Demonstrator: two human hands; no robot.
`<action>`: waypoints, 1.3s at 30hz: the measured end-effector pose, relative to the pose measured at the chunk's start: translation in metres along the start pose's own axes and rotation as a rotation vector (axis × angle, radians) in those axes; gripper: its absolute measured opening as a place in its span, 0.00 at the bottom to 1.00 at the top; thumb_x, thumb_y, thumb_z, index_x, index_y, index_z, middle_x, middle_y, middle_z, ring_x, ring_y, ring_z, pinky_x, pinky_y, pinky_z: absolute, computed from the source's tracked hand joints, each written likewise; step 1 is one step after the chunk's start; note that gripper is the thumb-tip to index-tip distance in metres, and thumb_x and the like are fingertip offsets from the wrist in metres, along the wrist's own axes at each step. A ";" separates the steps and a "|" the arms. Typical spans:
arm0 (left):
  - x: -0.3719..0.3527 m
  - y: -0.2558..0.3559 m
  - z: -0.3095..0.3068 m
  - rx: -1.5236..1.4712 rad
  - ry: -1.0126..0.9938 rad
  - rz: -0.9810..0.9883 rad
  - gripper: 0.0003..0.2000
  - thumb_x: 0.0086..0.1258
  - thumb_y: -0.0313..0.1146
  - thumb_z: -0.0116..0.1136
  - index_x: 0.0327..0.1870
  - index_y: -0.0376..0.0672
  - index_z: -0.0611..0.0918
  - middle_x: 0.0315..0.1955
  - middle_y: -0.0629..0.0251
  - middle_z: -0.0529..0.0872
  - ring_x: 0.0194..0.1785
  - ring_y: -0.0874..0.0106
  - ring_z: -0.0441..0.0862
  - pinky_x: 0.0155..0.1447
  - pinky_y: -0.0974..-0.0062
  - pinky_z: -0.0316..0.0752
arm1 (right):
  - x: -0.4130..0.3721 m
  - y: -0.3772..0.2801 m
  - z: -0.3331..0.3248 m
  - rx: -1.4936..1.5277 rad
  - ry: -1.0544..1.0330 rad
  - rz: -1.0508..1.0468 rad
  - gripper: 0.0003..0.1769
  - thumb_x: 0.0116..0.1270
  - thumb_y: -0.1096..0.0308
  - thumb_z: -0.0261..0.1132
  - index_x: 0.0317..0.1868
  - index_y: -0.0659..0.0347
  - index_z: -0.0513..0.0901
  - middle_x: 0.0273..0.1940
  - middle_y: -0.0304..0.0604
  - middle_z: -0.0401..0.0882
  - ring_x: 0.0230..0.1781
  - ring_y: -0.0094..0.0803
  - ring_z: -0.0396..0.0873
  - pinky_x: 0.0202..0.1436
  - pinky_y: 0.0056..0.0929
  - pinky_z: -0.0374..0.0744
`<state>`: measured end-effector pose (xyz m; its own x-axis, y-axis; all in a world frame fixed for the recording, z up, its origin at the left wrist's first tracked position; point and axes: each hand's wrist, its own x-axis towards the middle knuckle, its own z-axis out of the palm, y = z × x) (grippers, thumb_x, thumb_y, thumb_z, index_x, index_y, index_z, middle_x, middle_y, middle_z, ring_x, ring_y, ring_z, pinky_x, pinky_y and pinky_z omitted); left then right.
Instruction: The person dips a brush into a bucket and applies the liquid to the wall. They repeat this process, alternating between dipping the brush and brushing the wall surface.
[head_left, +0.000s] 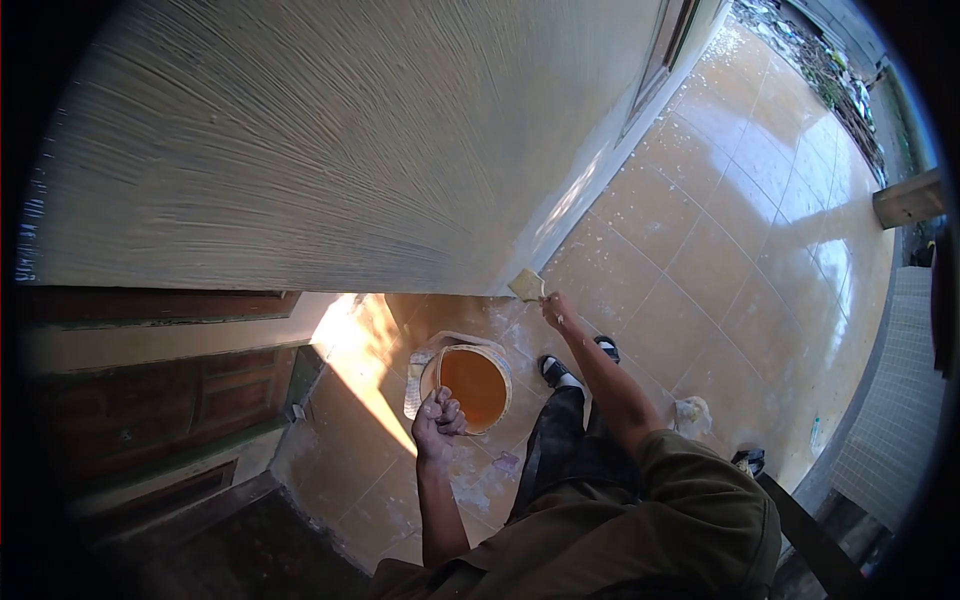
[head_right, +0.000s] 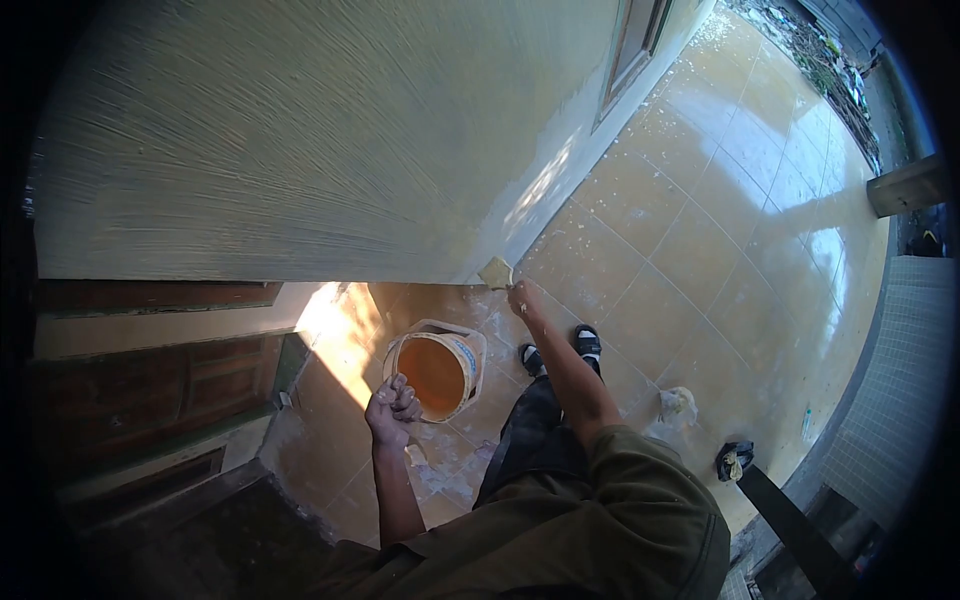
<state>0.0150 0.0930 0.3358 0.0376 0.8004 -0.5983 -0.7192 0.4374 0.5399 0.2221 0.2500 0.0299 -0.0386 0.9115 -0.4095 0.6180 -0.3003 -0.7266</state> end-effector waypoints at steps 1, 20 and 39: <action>-0.001 0.002 0.003 0.016 0.007 0.008 0.07 0.53 0.34 0.45 0.32 0.48 0.64 0.14 0.78 0.53 0.13 0.85 0.47 0.20 0.84 0.46 | -0.002 -0.002 0.000 -0.224 0.122 -0.076 0.18 0.61 0.58 0.57 0.26 0.66 0.81 0.20 0.52 0.76 0.20 0.42 0.75 0.25 0.37 0.71; -0.019 0.004 0.009 -0.013 -0.064 0.083 0.04 0.55 0.32 0.42 0.31 0.48 0.65 0.13 0.79 0.53 0.13 0.85 0.48 0.19 0.85 0.47 | -0.123 -0.202 -0.204 0.715 -0.050 -0.351 0.15 0.67 0.61 0.56 0.33 0.66 0.80 0.17 0.30 0.65 0.17 0.16 0.60 0.18 0.21 0.59; -0.014 0.006 -0.006 0.000 -0.026 0.059 0.05 0.55 0.33 0.42 0.32 0.48 0.65 0.13 0.79 0.53 0.14 0.86 0.48 0.19 0.85 0.46 | -0.015 -0.043 -0.048 0.006 -0.123 0.051 0.19 0.63 0.57 0.55 0.30 0.67 0.80 0.30 0.58 0.79 0.33 0.52 0.78 0.36 0.44 0.75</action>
<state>0.0063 0.0823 0.3438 0.0133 0.8350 -0.5501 -0.7206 0.3894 0.5737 0.2337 0.2630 0.0936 -0.1040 0.8538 -0.5101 0.6171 -0.3468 -0.7063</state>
